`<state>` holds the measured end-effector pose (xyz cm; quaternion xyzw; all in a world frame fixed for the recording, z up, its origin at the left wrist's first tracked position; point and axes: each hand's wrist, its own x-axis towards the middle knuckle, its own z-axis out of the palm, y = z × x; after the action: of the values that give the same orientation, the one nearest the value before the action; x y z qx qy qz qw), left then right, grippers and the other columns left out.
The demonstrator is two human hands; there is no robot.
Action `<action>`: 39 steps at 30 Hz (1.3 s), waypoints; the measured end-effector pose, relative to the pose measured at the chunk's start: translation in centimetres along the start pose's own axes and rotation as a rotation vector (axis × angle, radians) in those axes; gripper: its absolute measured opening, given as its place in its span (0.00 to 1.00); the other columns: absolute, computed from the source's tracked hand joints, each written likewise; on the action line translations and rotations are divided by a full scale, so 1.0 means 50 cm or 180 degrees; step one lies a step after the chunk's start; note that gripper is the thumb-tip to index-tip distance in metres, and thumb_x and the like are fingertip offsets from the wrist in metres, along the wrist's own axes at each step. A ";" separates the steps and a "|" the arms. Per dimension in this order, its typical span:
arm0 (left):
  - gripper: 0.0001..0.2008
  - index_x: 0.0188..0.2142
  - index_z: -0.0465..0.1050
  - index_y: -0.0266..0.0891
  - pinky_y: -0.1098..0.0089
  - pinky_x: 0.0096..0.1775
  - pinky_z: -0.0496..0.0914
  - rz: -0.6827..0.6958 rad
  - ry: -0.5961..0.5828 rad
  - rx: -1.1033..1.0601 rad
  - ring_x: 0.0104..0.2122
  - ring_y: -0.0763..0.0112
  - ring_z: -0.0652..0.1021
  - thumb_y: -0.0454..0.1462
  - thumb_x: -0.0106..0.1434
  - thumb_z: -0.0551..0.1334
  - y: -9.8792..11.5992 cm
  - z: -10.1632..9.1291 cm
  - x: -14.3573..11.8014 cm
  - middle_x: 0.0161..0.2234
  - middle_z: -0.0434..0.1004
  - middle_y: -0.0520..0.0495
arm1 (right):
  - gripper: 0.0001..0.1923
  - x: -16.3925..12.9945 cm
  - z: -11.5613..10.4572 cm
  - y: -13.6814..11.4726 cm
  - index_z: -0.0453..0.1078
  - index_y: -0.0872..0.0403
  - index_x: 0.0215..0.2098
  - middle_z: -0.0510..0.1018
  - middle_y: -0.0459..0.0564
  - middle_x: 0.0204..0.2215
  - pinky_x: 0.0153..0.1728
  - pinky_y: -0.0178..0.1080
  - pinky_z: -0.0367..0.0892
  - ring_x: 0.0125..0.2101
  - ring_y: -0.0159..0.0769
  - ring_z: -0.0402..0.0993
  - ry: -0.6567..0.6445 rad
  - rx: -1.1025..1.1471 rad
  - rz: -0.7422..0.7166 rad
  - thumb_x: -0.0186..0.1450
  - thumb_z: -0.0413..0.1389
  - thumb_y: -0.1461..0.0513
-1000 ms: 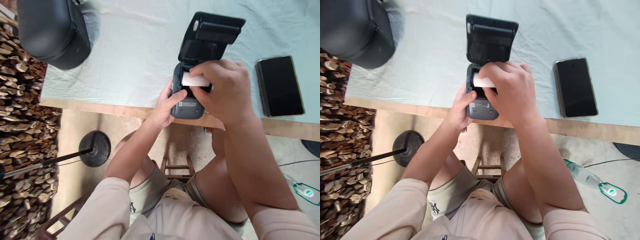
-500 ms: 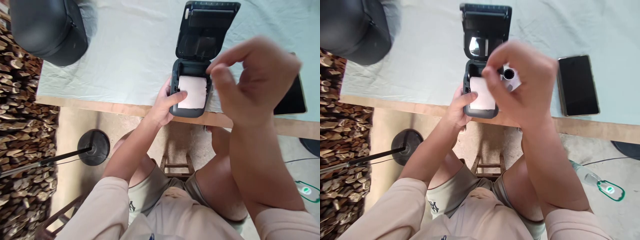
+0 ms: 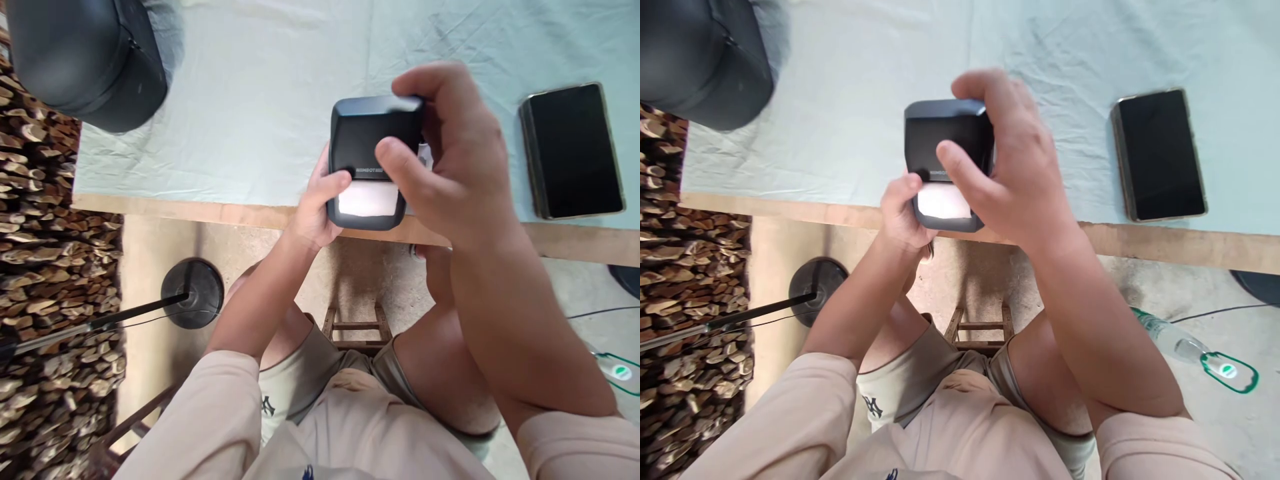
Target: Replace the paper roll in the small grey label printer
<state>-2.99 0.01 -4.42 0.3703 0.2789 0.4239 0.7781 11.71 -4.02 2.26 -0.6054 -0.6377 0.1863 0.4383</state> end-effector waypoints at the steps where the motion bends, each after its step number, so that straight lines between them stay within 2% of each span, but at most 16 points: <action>1: 0.18 0.40 0.72 0.42 0.54 0.57 0.72 0.0028 0.0110 -0.0028 0.65 0.49 0.64 0.52 0.58 0.62 -0.003 -0.003 0.001 0.44 0.78 0.47 | 0.19 -0.001 0.004 -0.002 0.62 0.49 0.51 0.72 0.47 0.50 0.46 0.40 0.70 0.48 0.36 0.71 -0.0101 -0.0083 0.0068 0.62 0.53 0.61; 3: 0.21 0.40 0.72 0.41 0.54 0.59 0.70 0.0078 0.0272 -0.0064 0.66 0.51 0.61 0.55 0.61 0.58 -0.010 -0.009 0.004 0.46 0.78 0.47 | 0.22 -0.003 0.007 -0.006 0.60 0.48 0.53 0.72 0.47 0.52 0.43 0.39 0.70 0.48 0.37 0.70 -0.0243 -0.0193 0.0178 0.61 0.54 0.61; 8: 0.17 0.38 0.72 0.42 0.59 0.59 0.70 -0.0037 0.0241 -0.0109 0.66 0.51 0.63 0.52 0.60 0.60 -0.006 -0.009 0.007 0.43 0.80 0.45 | 0.20 -0.001 0.002 -0.012 0.61 0.48 0.52 0.71 0.44 0.54 0.40 0.40 0.69 0.54 0.41 0.68 -0.0377 -0.0211 -0.0107 0.62 0.54 0.62; 11: 0.15 0.42 0.71 0.39 0.58 0.59 0.70 -0.0207 0.0246 -0.0164 0.65 0.53 0.64 0.46 0.65 0.55 0.012 0.006 0.000 0.42 0.79 0.44 | 0.19 0.001 0.002 -0.008 0.62 0.50 0.52 0.71 0.44 0.53 0.47 0.42 0.69 0.56 0.41 0.66 -0.0392 -0.0051 -0.0202 0.62 0.55 0.64; 14: 0.12 0.40 0.72 0.38 0.60 0.60 0.69 -0.0298 0.0463 -0.0096 0.65 0.55 0.64 0.43 0.66 0.54 0.021 0.013 -0.003 0.41 0.80 0.44 | 0.22 0.002 0.004 -0.003 0.62 0.56 0.53 0.71 0.46 0.52 0.58 0.46 0.65 0.54 0.40 0.67 -0.0306 0.0071 -0.0258 0.61 0.57 0.65; 15: 0.12 0.39 0.72 0.39 0.62 0.60 0.68 -0.0315 0.0568 -0.0061 0.65 0.56 0.64 0.43 0.66 0.55 0.020 0.011 -0.003 0.40 0.80 0.44 | 0.22 0.002 0.005 -0.002 0.62 0.57 0.53 0.71 0.46 0.52 0.59 0.47 0.64 0.53 0.40 0.67 -0.0290 0.0095 -0.0254 0.60 0.57 0.65; 17: 0.12 0.34 0.71 0.39 0.63 0.59 0.69 -0.0309 0.0657 -0.0041 0.65 0.55 0.65 0.44 0.66 0.55 0.015 0.005 -0.003 0.38 0.80 0.44 | 0.23 0.001 0.005 -0.002 0.62 0.55 0.53 0.71 0.46 0.52 0.54 0.45 0.67 0.53 0.39 0.67 -0.0310 0.0106 -0.0183 0.59 0.57 0.65; 19: 0.13 0.32 0.71 0.38 0.61 0.58 0.71 -0.0212 0.0559 -0.0119 0.64 0.53 0.66 0.45 0.66 0.56 0.010 0.000 -0.002 0.36 0.80 0.45 | 0.23 0.000 0.004 -0.001 0.61 0.51 0.53 0.70 0.45 0.54 0.48 0.41 0.69 0.53 0.38 0.67 -0.0338 0.0050 -0.0113 0.60 0.57 0.65; 21: 0.14 0.34 0.72 0.37 0.58 0.59 0.70 -0.0114 0.0391 -0.0222 0.65 0.54 0.65 0.44 0.67 0.54 0.010 0.004 -0.002 0.36 0.79 0.46 | 0.23 0.002 -0.002 0.002 0.59 0.49 0.53 0.70 0.45 0.54 0.48 0.41 0.70 0.52 0.37 0.68 -0.0330 -0.0014 -0.0135 0.60 0.57 0.63; 24: 0.22 0.43 0.73 0.37 0.58 0.62 0.67 -0.0205 0.0135 -0.0241 0.67 0.56 0.60 0.49 0.70 0.49 0.020 0.020 0.001 0.45 0.78 0.45 | 0.19 0.010 -0.018 0.009 0.60 0.50 0.51 0.72 0.47 0.52 0.51 0.42 0.69 0.50 0.35 0.71 -0.0164 -0.0191 -0.0077 0.62 0.55 0.60; 26: 0.28 0.47 0.73 0.38 0.60 0.63 0.65 -0.0333 0.0107 -0.0191 0.68 0.57 0.57 0.55 0.69 0.46 0.027 0.031 0.006 0.51 0.76 0.45 | 0.15 0.017 -0.032 0.015 0.62 0.51 0.49 0.73 0.48 0.50 0.52 0.42 0.68 0.50 0.35 0.71 -0.0046 -0.0383 0.0012 0.63 0.53 0.61; 28: 0.29 0.48 0.73 0.39 0.62 0.63 0.65 -0.0419 0.0170 -0.0167 0.68 0.57 0.57 0.57 0.68 0.46 0.031 0.035 0.010 0.52 0.76 0.46 | 0.17 0.021 -0.042 0.021 0.63 0.52 0.49 0.73 0.49 0.50 0.52 0.42 0.69 0.51 0.36 0.70 -0.0182 -0.0401 0.0028 0.61 0.54 0.61; 32: 0.30 0.47 0.73 0.39 0.61 0.61 0.68 -0.0516 0.0189 -0.0318 0.68 0.59 0.59 0.56 0.69 0.43 0.028 0.028 0.013 0.50 0.77 0.47 | 0.27 0.022 -0.046 0.024 0.63 0.47 0.52 0.69 0.47 0.52 0.51 0.42 0.72 0.53 0.38 0.69 -0.0672 -0.0263 -0.0062 0.55 0.61 0.62; 39: 0.19 0.34 0.73 0.39 0.60 0.59 0.71 -0.0507 0.0513 -0.0456 0.65 0.57 0.65 0.51 0.66 0.54 0.015 0.008 0.011 0.38 0.80 0.49 | 0.31 0.016 -0.056 -0.027 0.63 0.42 0.53 0.68 0.46 0.53 0.48 0.41 0.74 0.52 0.39 0.69 -0.0704 -0.0588 -0.0197 0.53 0.64 0.67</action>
<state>-2.76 0.64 -3.66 0.2552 0.3381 0.4079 0.8088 13.16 -4.37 5.08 -0.5990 -0.7149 0.1787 0.3133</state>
